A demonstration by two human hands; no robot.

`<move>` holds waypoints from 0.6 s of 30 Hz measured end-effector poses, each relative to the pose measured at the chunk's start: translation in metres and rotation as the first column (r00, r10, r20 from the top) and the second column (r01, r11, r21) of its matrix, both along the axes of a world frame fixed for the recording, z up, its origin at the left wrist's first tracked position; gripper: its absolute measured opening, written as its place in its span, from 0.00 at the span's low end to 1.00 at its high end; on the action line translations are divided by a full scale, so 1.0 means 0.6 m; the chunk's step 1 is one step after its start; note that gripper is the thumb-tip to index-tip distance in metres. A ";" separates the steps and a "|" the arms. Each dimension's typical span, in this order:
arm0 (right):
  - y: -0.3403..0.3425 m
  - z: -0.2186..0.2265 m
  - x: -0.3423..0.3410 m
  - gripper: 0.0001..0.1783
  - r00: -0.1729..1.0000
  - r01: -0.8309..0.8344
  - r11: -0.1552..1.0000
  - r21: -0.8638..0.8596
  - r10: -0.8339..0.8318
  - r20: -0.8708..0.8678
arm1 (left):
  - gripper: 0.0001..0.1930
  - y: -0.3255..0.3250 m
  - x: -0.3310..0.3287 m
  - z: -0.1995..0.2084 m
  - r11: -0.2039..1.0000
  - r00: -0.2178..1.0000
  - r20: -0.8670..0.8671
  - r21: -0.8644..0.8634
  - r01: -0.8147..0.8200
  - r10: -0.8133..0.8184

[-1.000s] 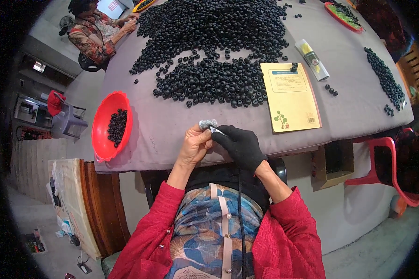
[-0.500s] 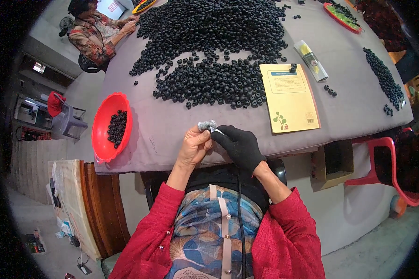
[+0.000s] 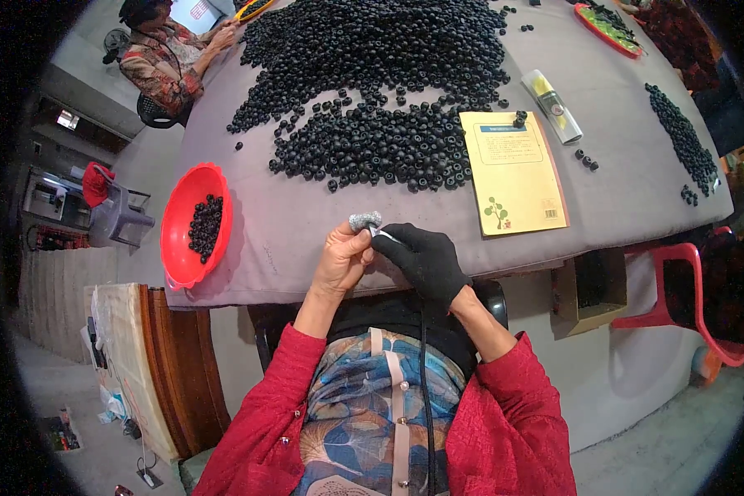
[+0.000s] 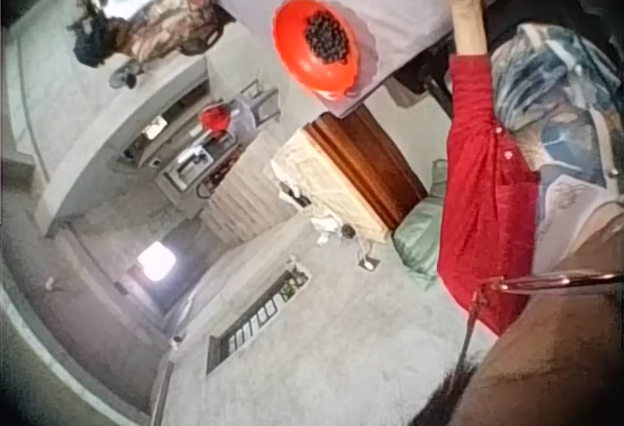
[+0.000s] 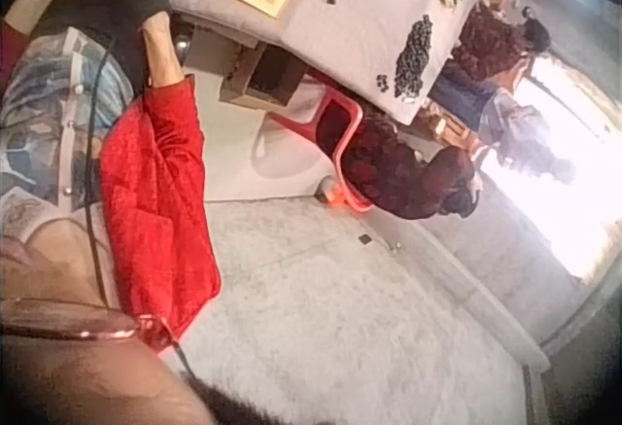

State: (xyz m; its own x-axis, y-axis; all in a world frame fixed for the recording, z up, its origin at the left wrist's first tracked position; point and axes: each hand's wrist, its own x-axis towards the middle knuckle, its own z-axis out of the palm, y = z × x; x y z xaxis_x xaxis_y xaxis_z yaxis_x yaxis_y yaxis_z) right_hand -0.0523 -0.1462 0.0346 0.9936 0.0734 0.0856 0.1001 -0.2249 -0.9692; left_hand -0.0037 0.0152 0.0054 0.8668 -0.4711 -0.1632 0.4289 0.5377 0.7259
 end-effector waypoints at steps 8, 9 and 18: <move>0.001 -0.005 0.002 0.14 0.999 0.041 0.998 -0.053 -0.039 0.033 | 0.09 0.001 0.002 -0.003 0.997 0.999 0.000 -0.056 0.045 -0.045; 0.001 -0.006 0.002 0.14 0.999 0.040 0.998 -0.053 -0.039 0.033 | 0.09 0.000 0.002 -0.004 0.997 0.999 0.000 -0.056 0.045 -0.045; 0.002 -0.006 0.000 0.13 0.999 0.052 0.998 -0.034 -0.051 0.018 | 0.08 -0.002 0.006 0.001 0.998 0.998 -0.059 -0.059 0.023 -0.027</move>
